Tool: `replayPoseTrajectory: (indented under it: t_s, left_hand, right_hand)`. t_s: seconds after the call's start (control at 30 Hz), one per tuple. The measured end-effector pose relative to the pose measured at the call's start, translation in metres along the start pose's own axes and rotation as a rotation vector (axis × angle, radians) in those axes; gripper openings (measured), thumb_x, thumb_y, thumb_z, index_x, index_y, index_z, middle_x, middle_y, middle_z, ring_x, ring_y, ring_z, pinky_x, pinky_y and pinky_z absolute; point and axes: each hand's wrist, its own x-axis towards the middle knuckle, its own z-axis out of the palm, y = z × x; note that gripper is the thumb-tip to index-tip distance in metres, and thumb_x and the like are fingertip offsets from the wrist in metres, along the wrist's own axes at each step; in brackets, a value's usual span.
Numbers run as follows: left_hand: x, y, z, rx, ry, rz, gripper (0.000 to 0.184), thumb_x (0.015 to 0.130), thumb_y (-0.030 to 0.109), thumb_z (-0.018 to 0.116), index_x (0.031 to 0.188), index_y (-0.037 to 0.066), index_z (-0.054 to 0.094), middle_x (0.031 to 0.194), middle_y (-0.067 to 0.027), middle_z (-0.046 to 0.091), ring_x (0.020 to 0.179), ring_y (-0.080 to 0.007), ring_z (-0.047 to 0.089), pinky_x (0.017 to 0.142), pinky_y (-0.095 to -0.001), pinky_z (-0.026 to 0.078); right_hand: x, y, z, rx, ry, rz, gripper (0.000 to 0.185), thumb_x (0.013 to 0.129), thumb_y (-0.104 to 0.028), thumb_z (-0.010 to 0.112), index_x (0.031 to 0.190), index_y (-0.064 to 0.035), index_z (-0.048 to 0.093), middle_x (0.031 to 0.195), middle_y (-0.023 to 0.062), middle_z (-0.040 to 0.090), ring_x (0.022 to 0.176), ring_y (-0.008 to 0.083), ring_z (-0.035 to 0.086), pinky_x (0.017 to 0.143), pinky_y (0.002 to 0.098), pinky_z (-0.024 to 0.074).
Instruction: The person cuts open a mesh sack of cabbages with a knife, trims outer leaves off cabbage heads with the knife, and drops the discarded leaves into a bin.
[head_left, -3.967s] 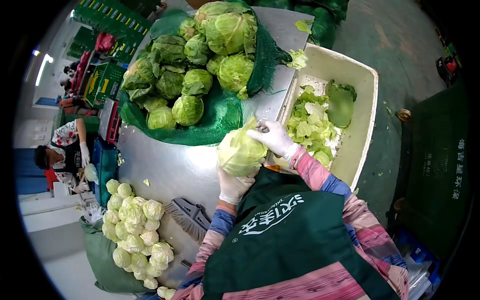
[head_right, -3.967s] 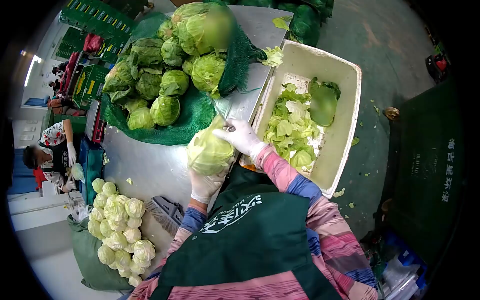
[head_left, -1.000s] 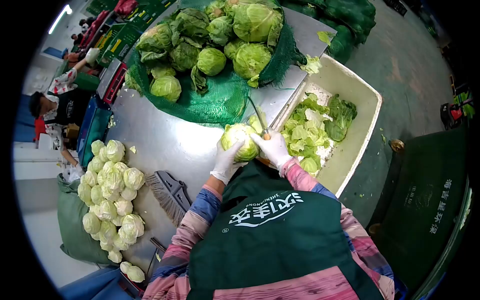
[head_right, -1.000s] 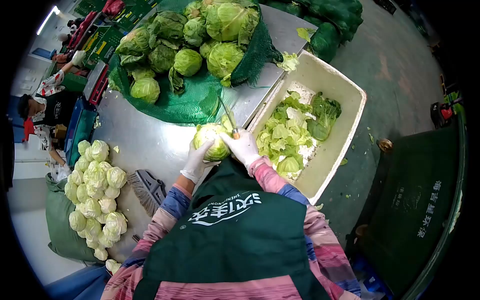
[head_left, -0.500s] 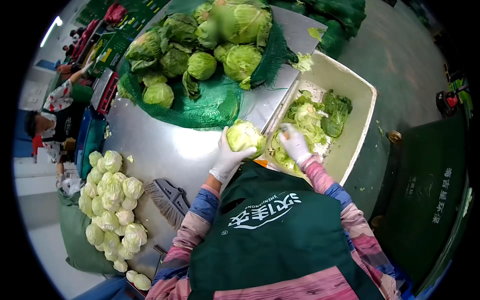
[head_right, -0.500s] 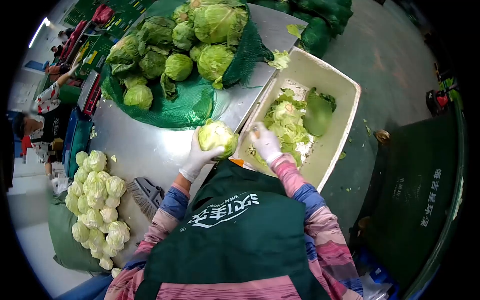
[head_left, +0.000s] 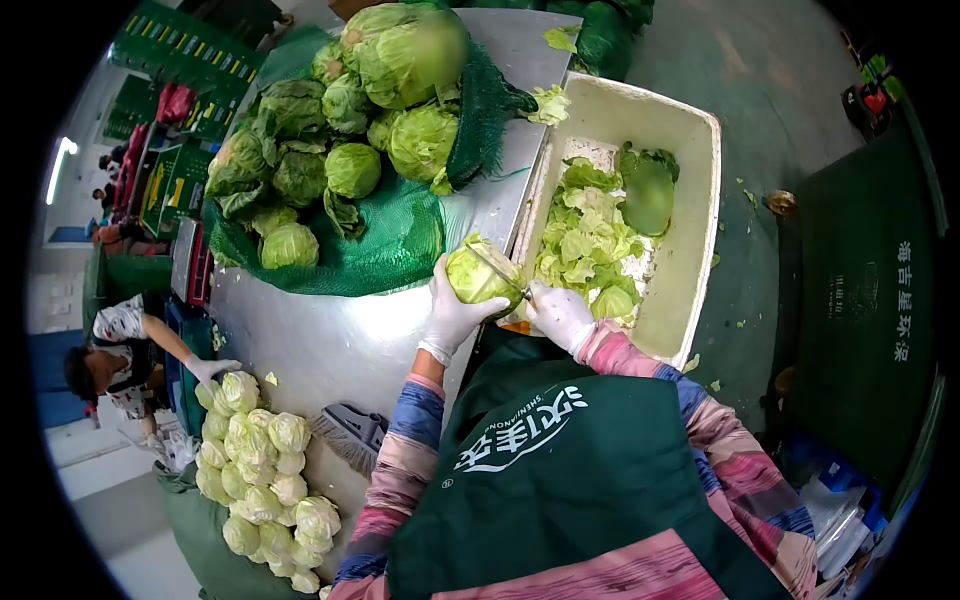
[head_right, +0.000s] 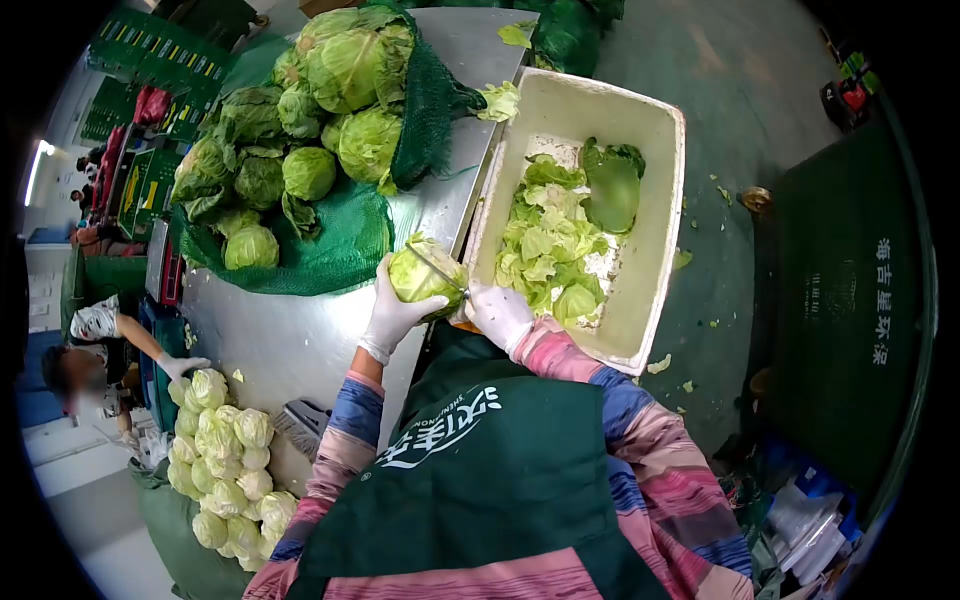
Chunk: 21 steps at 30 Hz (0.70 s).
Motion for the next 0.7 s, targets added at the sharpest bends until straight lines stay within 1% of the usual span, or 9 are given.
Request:
replayPoseTrajectory:
  t_s: [0.17, 0.2, 0.3, 0.33, 0.43, 0.5, 0.57, 0.6, 0.7]
  left_hand:
    - [-0.003, 0.015, 0.007, 0.042, 0.054, -0.018, 0.117, 0.056, 0.034, 0.090, 0.142, -0.001, 0.019, 0.129, -0.0265, 0.037, 0.121, -0.0396, 0.040, 0.105, -0.0444, 0.035]
    - [-0.006, 0.019, 0.011, 0.130, 0.075, 0.027, 0.117, 0.055, 0.033, 0.090, 0.142, -0.001, 0.021, 0.129, -0.0264, 0.037, 0.121, -0.0400, 0.040, 0.105, -0.0446, 0.035]
    - [-0.019, 0.014, 0.012, 0.206, 0.094, 0.211, 0.116, 0.055, 0.028, 0.091, 0.143, -0.001, 0.021, 0.130, -0.0240, 0.037, 0.123, -0.0387, 0.040, 0.106, -0.0451, 0.034]
    - [-0.016, 0.001, 0.012, 0.027, 0.088, 0.147, 0.116, 0.056, 0.026, 0.091, 0.143, 0.000, 0.019, 0.131, -0.0229, 0.037, 0.125, -0.0368, 0.039, 0.106, -0.0436, 0.035]
    - [-0.030, -0.017, -0.016, -0.234, 0.042, -0.055, 0.112, 0.062, 0.021, 0.088, 0.145, 0.004, 0.015, 0.136, -0.0207, 0.034, 0.127, -0.0339, 0.038, 0.104, -0.0439, 0.040]
    - [-0.047, -0.013, -0.028, -0.323, 0.005, -0.194, 0.108, 0.066, 0.018, 0.085, 0.146, 0.007, 0.013, 0.138, -0.0196, 0.032, 0.128, -0.0331, 0.039, 0.101, -0.0459, 0.044]
    - [-0.059, 0.025, -0.040, -0.721, -0.138, -0.478, 0.094, 0.080, 0.022, 0.073, 0.149, 0.020, 0.009, 0.142, -0.0130, 0.034, 0.126, -0.0339, 0.044, 0.085, -0.0587, 0.051]
    - [-0.063, 0.031, -0.037, -0.867, -0.024, -0.505, 0.081, 0.085, 0.028, 0.067, 0.147, 0.020, 0.015, 0.138, -0.0121, 0.040, 0.120, -0.0357, 0.049, 0.082, -0.0628, 0.050]
    - [-0.049, 0.012, -0.024, -0.878, 0.172, -0.609, 0.073, 0.086, 0.033, 0.066, 0.144, 0.018, 0.022, 0.137, -0.0132, 0.042, 0.116, -0.0361, 0.052, 0.083, -0.0629, 0.050]
  right_hand:
    - [0.023, -0.002, 0.000, -0.195, -0.128, 0.139, 0.023, 0.087, -0.016, 0.049, 0.098, 0.0021, 0.056, 0.076, 0.0211, 0.067, 0.070, 0.0372, 0.067, 0.062, 0.0463, 0.0528]
    - [0.034, 0.008, 0.010, -0.211, -0.222, 0.244, 0.028, 0.090, -0.017, 0.044, 0.104, 0.0038, 0.056, 0.085, 0.0226, 0.068, 0.079, 0.0366, 0.068, 0.068, 0.0463, 0.0537]
    - [0.036, 0.025, 0.019, -0.237, -0.239, 0.226, 0.026, 0.092, -0.011, 0.039, 0.103, 0.0018, 0.060, 0.093, 0.0232, 0.068, 0.084, 0.0355, 0.068, 0.070, 0.0459, 0.0543]
    - [0.040, 0.021, 0.020, -0.172, -0.249, 0.360, 0.028, 0.094, -0.018, 0.042, 0.104, 0.0012, 0.060, 0.096, 0.0242, 0.067, 0.086, 0.0353, 0.068, 0.074, 0.0461, 0.0538]
    - [0.033, 0.021, 0.023, 0.139, -0.094, 0.227, 0.035, 0.094, -0.029, 0.047, 0.110, 0.0007, 0.059, 0.097, 0.0239, 0.067, 0.086, 0.0359, 0.067, 0.073, 0.0473, 0.0525]
    - [0.031, 0.006, 0.014, 0.482, -0.229, 0.344, 0.048, 0.094, -0.039, 0.050, 0.122, -0.0010, 0.055, 0.086, 0.0213, 0.067, 0.074, 0.0332, 0.066, 0.069, 0.0449, 0.0512]
    - [0.029, -0.025, 0.004, 0.800, -0.391, 0.410, 0.055, 0.095, -0.044, 0.047, 0.132, -0.0027, 0.049, 0.075, 0.0179, 0.064, 0.064, 0.0278, 0.063, 0.066, 0.0409, 0.0499]
    - [0.026, -0.034, 0.010, 0.740, -0.339, 0.357, 0.057, 0.096, -0.046, 0.045, 0.135, -0.0046, 0.046, 0.070, 0.0155, 0.060, 0.059, 0.0227, 0.058, 0.065, 0.0373, 0.0500]
    - [0.023, -0.029, 0.024, 0.532, -0.219, 0.116, 0.053, 0.096, -0.042, 0.045, 0.134, -0.0042, 0.048, 0.082, 0.0229, 0.065, 0.072, 0.0364, 0.064, 0.068, 0.0433, 0.0513]
